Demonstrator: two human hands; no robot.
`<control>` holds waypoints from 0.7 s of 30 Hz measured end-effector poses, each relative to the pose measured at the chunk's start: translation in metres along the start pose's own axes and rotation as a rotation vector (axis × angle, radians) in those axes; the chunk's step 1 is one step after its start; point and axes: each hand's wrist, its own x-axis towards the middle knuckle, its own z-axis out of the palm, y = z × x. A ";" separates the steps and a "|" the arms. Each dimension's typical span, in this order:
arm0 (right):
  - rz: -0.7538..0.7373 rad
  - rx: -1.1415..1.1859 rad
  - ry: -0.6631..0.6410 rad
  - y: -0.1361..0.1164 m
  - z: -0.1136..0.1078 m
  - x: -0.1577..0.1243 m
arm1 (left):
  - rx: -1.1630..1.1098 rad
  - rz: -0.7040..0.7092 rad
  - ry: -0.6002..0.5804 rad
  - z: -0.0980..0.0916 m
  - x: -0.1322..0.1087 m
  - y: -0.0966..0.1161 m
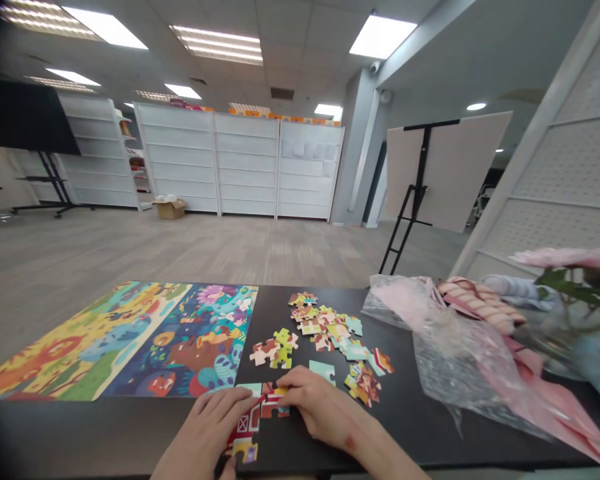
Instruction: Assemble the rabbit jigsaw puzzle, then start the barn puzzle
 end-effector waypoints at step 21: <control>0.457 -0.175 0.183 0.024 -0.021 -0.031 | 0.104 0.101 -0.115 0.001 0.019 -0.002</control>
